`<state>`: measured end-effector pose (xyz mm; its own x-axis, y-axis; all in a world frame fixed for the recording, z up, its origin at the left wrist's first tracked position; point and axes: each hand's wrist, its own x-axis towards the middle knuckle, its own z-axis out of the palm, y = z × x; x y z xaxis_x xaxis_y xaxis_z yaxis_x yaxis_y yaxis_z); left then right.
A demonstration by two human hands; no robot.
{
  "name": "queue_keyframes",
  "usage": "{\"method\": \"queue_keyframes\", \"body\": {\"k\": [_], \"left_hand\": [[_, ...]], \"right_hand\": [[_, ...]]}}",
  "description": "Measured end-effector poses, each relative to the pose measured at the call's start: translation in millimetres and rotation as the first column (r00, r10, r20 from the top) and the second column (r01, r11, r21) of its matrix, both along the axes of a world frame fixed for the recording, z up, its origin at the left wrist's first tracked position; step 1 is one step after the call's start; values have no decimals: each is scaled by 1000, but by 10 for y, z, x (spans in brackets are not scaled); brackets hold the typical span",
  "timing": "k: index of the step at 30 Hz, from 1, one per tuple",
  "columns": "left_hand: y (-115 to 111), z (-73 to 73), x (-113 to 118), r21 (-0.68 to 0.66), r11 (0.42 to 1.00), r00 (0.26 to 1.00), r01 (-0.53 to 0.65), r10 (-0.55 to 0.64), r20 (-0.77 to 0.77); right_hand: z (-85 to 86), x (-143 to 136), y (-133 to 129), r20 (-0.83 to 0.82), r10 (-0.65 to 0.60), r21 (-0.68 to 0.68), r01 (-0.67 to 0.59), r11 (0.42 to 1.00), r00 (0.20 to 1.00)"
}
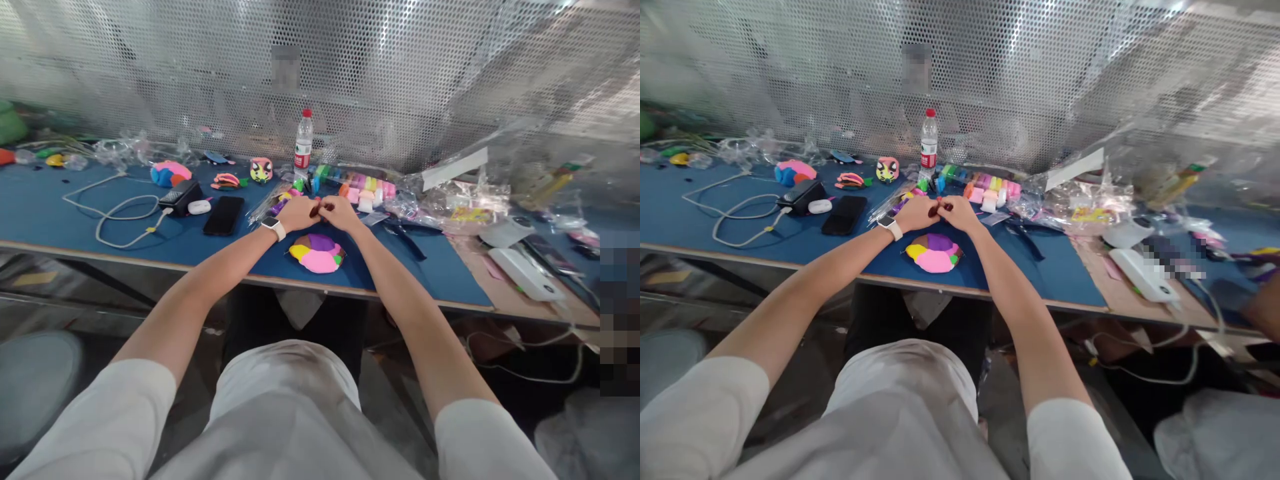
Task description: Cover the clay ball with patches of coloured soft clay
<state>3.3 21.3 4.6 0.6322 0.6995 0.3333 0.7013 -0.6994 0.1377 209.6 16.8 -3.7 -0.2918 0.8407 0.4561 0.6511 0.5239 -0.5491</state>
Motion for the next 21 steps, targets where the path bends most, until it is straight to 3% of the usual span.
{"method": "queue_keyframes", "body": {"k": [4,8,11,12,13,14,15,16,18,21], "left_hand": [[-31,46,39,8,1000,1000,10,-9,-22],[-199,349,-62,37,999,1000,4,-4,4],[-823,600,-304,78,997,974,10,-27,226],[-1143,614,-403,60,990,950,130,-142,279],[-1494,569,-503,-6,942,905,337,-322,278],[-1851,462,-601,-103,826,823,555,-526,215],[-2186,295,-694,-184,708,731,682,-668,139],[-2476,78,-782,-235,653,679,720,-733,44],[-2855,-439,-942,-390,709,729,587,-673,-126],[-2943,-1166,-1170,-562,806,872,183,-398,-286]], "right_hand": [[26,-4,16,-11,-59,34,59,998,998],[27,30,15,-31,-98,28,99,995,995],[12,64,15,-44,-107,17,108,994,993],[6,70,18,-47,-110,13,111,994,993],[0,73,23,-47,-114,10,115,993,992],[-6,72,28,-44,-119,7,119,993,992],[-12,68,34,-40,-124,6,124,992,991],[-17,63,39,-35,-128,7,128,992,991],[-27,49,45,-23,-129,14,129,992,991],[-43,28,40,-9,-119,26,119,993,993]]}}
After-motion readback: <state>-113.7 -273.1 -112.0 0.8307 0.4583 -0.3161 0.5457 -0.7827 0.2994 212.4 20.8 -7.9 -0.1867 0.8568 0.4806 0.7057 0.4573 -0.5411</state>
